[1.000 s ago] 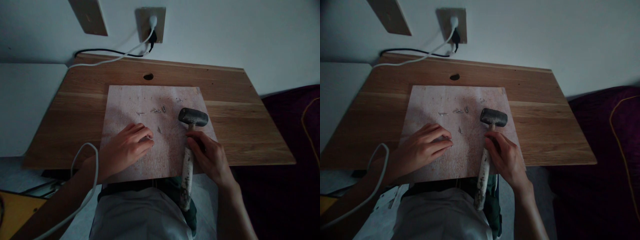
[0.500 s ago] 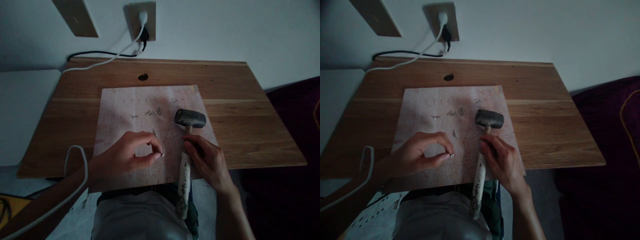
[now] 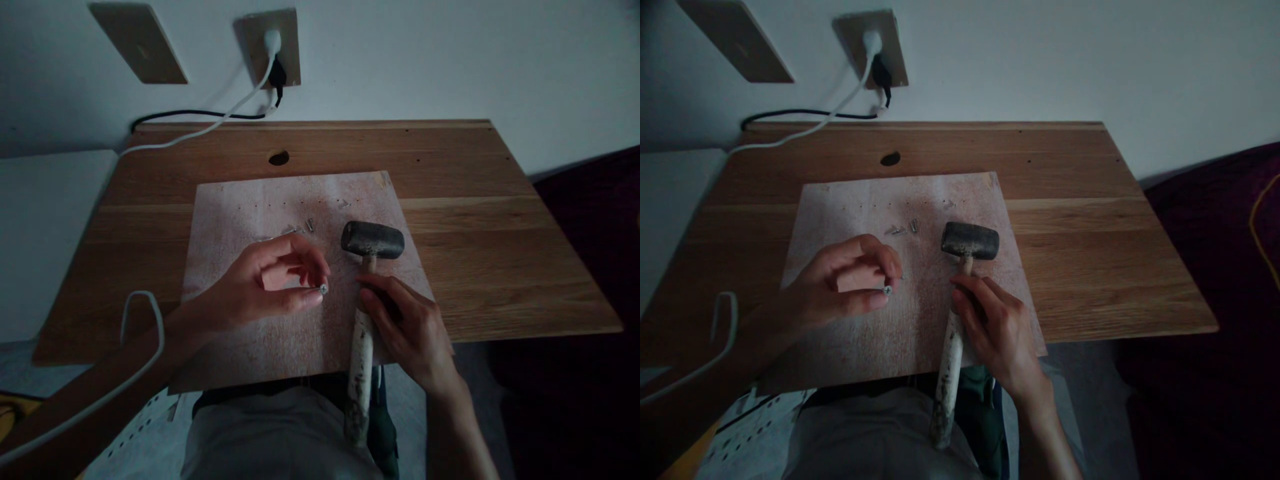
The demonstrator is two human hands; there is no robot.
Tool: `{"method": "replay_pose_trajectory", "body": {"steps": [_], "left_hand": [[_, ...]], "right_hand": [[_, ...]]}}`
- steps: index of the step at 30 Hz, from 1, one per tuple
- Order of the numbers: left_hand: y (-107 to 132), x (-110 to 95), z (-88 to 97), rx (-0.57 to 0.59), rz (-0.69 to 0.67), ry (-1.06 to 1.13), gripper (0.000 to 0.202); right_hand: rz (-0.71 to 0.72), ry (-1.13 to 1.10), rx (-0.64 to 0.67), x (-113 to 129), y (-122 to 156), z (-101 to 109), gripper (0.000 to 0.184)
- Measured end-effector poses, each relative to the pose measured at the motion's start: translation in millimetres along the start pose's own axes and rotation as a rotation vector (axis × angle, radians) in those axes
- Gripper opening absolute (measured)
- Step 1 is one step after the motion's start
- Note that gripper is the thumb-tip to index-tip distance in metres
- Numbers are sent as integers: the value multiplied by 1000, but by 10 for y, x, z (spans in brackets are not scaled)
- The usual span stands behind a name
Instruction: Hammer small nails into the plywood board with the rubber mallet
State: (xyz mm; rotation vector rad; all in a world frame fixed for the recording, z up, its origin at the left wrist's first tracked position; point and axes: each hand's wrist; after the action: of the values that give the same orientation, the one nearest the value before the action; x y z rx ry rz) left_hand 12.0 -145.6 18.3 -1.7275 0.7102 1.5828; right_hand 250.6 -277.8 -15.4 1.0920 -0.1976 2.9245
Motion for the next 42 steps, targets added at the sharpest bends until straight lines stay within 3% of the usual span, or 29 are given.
{"method": "replay_pose_trajectory", "body": {"steps": [6,10,25,33,38,42], "left_hand": [[-91,9,-33,-10,81,124,19],[-120,33,-23,22,84,139,16],[-118,113,-4,-25,131,242,14],[-148,115,-36,-97,175,441,20],[-118,145,6,-141,188,396,19],[-252,24,118,-250,129,322,22]], "right_hand": [[1,-20,0,-2,5,3,26],[-2,-28,4,2,4,4,27],[18,-29,-18,11,-13,-4,25],[26,-49,-32,23,-22,-4,24],[2,-36,-39,8,-14,-23,22],[-2,-29,-57,1,-13,-37,22]]}}
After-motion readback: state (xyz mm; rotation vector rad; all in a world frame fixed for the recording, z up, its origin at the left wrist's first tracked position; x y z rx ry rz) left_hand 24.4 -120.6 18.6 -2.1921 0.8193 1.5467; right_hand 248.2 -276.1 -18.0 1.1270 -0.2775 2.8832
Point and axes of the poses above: each hand's wrist, its own y-axis away from the middle knuckle, its own z-axis out of the back of the hand, x = y × z, and after that the axes turned 6 degrees about y, right-handed
